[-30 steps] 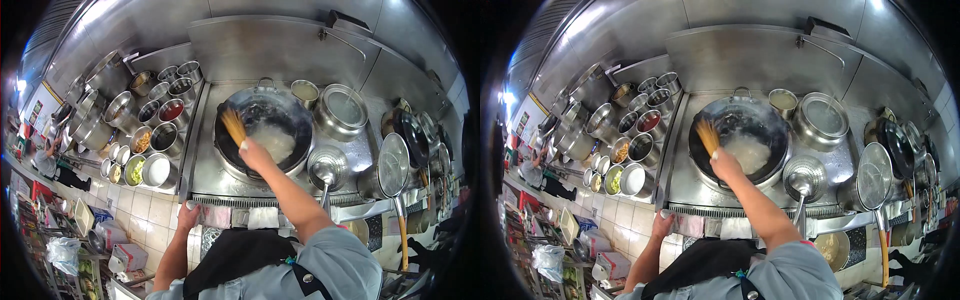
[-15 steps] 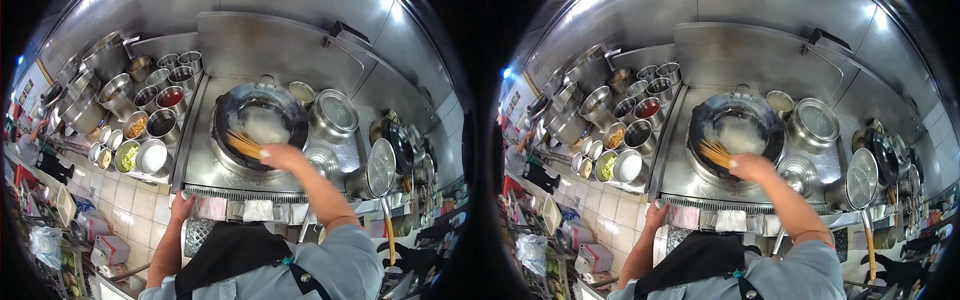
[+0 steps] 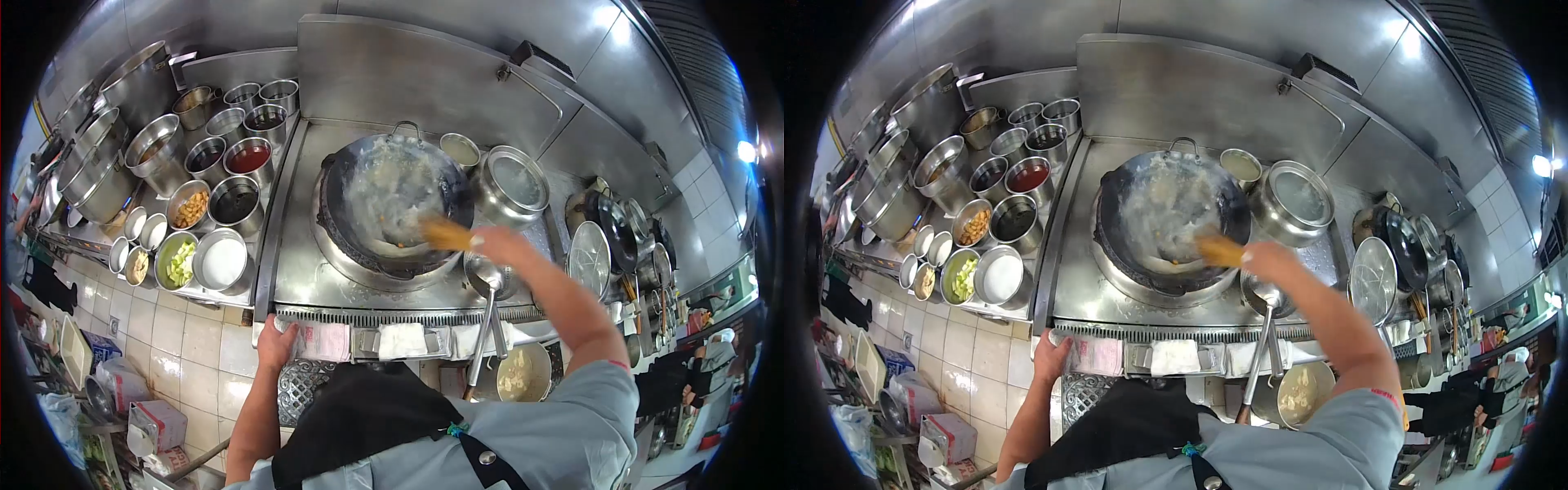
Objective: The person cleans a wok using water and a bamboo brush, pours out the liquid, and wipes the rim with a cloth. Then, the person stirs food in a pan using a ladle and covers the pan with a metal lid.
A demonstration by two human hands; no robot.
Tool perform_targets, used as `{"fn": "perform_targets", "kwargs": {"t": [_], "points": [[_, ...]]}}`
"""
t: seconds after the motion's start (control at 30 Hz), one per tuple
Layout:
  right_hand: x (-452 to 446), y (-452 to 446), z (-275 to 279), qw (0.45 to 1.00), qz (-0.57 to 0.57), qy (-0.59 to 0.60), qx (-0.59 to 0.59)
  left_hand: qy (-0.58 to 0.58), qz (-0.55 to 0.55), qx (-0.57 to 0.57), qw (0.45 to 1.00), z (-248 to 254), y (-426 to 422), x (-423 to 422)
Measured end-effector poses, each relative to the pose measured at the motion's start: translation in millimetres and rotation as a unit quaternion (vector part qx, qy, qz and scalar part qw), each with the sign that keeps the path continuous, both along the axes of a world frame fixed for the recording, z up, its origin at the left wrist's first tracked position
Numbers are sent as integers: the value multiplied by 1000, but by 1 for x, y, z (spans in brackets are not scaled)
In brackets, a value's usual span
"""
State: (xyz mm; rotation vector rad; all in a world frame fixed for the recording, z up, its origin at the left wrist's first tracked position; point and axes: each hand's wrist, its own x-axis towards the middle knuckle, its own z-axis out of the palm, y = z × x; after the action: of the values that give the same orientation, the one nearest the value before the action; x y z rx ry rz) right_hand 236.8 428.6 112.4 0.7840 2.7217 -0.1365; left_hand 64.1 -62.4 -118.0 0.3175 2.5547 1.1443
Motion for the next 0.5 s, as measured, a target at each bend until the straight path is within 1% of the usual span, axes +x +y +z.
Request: {"fn": "perform_targets", "kwargs": {"t": [0.03,0.1,0.17,0.2,0.23,0.27,0.33,0.37,0.4,0.5], "points": [[-15,15,23,999,-16,-30,34,-3,0,1,1000,8,2,2],[-66,66,-6,993,-1,17,115,1,7,-4,1000,13,5,3],[-140,61,-31,995,-37,53,80,2,6,22,1000,9,3,2],[-176,58,-52,995,-53,72,42,1,7,35,999,5,3,3],[-187,32,-47,994,-67,91,-2,6,4,47,999,-1,1,2],[-188,31,-69,993,-37,105,-24,0,5,49,999,4,-1,4],[-147,25,-83,987,-1,153,-44,-12,14,64,998,15,5,8],[-123,27,-87,986,-2,154,-56,-3,6,65,998,2,1,4],[-105,38,-87,986,-1,156,-67,2,15,52,999,1,3,2],[-82,86,-70,987,19,157,-23,7,31,14,999,4,10,3]]}}
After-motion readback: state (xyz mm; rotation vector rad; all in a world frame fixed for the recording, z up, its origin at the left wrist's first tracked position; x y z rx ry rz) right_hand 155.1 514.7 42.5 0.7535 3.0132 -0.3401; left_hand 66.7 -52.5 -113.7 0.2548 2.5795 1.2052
